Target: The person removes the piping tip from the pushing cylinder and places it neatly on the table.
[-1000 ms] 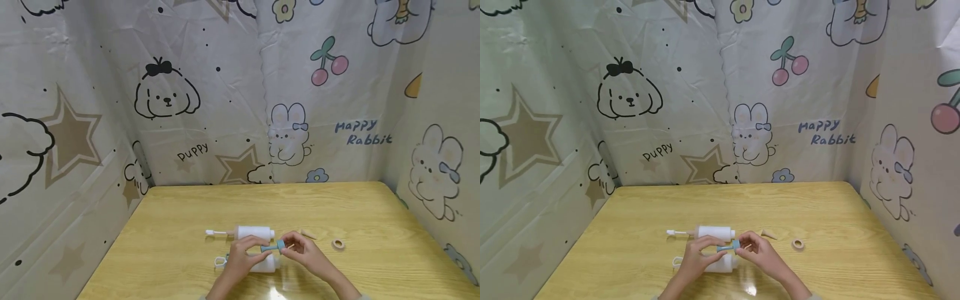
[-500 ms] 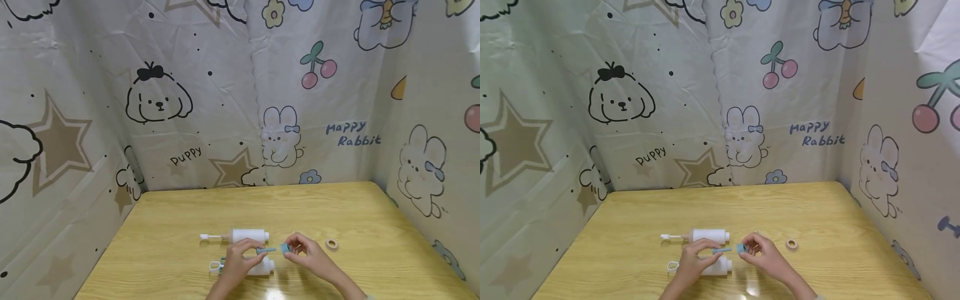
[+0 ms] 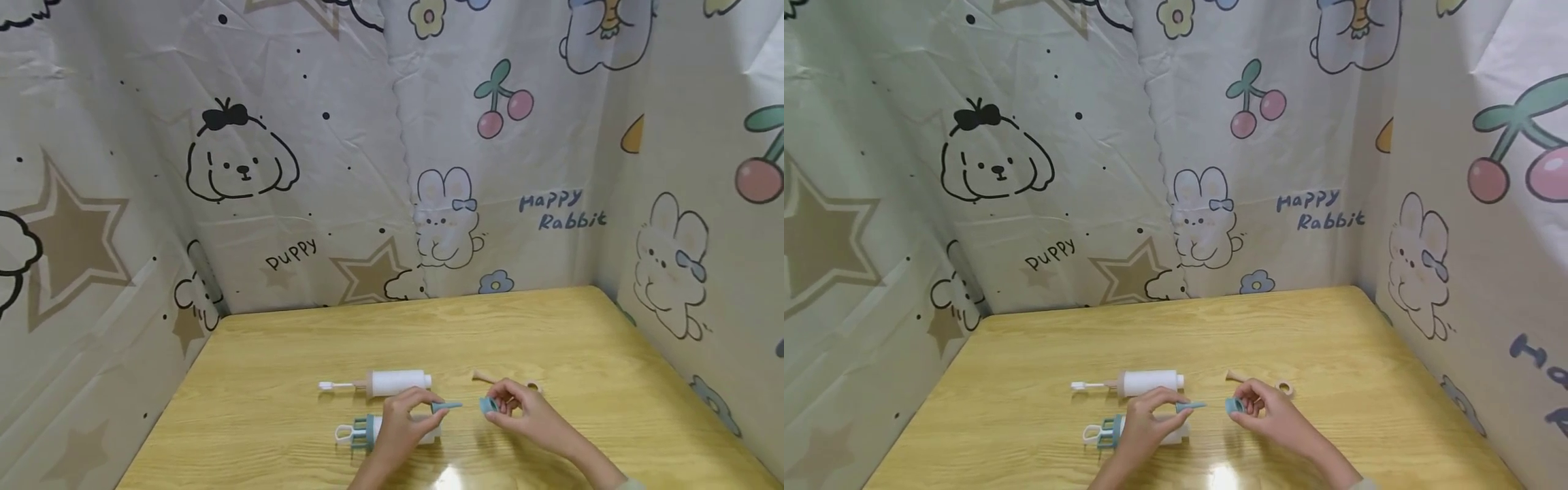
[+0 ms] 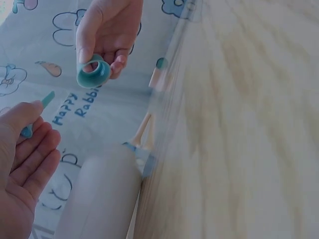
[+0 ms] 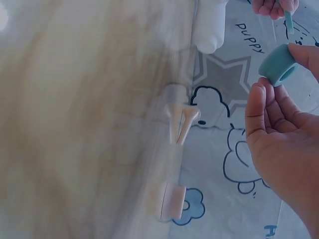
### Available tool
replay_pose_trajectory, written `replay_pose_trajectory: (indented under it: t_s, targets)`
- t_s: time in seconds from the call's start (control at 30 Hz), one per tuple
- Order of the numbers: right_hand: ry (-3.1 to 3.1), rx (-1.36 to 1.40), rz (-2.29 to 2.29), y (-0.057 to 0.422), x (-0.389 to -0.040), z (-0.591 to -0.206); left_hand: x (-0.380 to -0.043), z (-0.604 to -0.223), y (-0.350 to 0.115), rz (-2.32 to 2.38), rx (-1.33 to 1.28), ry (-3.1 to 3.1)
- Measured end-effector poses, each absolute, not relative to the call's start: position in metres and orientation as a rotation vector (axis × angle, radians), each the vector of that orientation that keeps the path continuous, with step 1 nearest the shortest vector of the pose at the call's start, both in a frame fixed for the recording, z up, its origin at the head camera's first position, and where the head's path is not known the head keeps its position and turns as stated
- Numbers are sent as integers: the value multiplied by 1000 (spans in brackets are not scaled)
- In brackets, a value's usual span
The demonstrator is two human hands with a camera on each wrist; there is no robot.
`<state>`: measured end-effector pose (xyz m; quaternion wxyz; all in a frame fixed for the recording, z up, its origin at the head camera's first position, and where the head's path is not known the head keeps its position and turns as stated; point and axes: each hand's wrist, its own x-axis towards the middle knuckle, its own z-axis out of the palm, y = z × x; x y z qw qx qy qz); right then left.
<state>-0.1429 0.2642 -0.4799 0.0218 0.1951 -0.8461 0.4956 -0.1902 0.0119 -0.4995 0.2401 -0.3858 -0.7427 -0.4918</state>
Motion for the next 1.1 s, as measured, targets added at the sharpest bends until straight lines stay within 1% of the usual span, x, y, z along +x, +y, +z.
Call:
replay_pose_trajectory:
  t_s: [0.37, 0.8, 1.1]
  targets:
    - [-2638, 601, 1350, 293, -134, -485, -184, -500, 39, -1399, -1062, -2119]
    - [-2694, 608, 1320, 324, -126, -488, -178, -506, 57, -1429, -1061, -2142]
    - [-2757, 501, 1322, 344, -118, -487, -177, -506, 73, -1448, -1111, -2168]
